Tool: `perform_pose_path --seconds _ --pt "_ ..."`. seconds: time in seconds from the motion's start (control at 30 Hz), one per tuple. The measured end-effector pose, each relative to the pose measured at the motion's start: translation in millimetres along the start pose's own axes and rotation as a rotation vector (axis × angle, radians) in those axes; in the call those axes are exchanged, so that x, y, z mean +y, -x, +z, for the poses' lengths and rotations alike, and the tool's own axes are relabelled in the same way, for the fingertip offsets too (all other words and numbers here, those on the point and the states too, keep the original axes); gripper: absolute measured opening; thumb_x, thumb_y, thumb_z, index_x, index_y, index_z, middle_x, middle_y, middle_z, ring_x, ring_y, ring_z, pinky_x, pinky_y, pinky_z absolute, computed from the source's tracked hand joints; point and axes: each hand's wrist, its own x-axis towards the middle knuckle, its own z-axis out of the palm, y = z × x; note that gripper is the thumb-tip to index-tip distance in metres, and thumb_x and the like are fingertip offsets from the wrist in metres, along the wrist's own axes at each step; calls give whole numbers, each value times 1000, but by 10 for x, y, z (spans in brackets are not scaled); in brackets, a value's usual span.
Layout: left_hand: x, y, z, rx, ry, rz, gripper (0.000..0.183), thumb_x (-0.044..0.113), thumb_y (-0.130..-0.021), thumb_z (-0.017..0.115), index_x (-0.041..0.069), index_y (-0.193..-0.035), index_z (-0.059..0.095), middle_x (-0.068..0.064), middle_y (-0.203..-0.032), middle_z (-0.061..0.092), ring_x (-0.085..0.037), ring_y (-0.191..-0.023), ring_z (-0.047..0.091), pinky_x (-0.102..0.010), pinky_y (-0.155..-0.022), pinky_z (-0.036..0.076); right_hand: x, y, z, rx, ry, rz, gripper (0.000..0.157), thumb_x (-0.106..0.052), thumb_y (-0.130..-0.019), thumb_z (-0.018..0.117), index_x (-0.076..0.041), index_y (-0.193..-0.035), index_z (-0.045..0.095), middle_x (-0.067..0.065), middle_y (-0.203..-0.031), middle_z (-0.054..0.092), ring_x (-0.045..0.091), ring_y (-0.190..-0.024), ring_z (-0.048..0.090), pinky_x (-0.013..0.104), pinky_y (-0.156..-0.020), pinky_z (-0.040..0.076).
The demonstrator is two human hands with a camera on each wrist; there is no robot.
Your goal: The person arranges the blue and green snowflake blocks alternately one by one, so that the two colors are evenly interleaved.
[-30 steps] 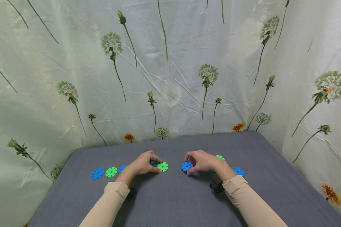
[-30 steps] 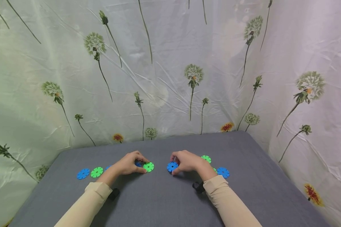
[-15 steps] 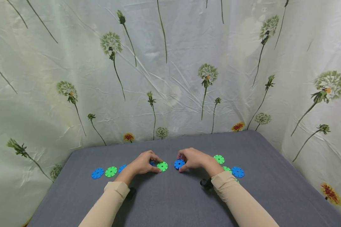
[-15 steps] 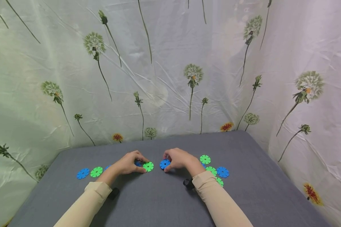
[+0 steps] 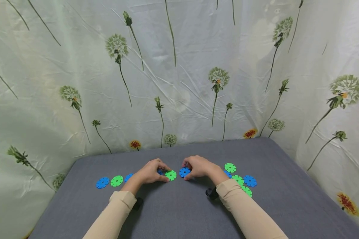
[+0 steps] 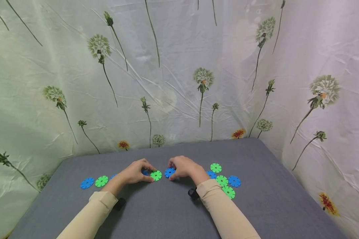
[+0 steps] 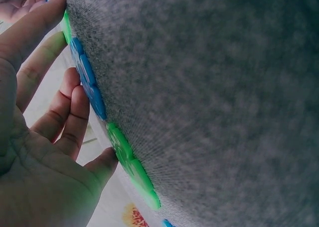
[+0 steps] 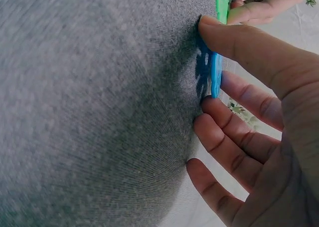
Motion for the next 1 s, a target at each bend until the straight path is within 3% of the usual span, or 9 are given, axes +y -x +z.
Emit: perform_pose_path --seconds 0.53,1.0 --pt "19 11 -3 1 -1 2 33 25 -87 93 21 -118 84 -2 -117 66 -19 -106 62 -51 -100 54 7 -16 26 -1 -24 24 39 -29 -87 93 -17 -118 74 -1 -101 68 13 -86 60 37 -82 54" --pt "15 11 -12 7 11 23 33 25 -86 93 19 -117 84 -3 -117 67 -20 -107 62 -51 -98 54 72 -32 41 1 -37 -21 40 -28 -86 94 -17 -118 74 -1 -100 67 12 -88 58 35 -83 52"
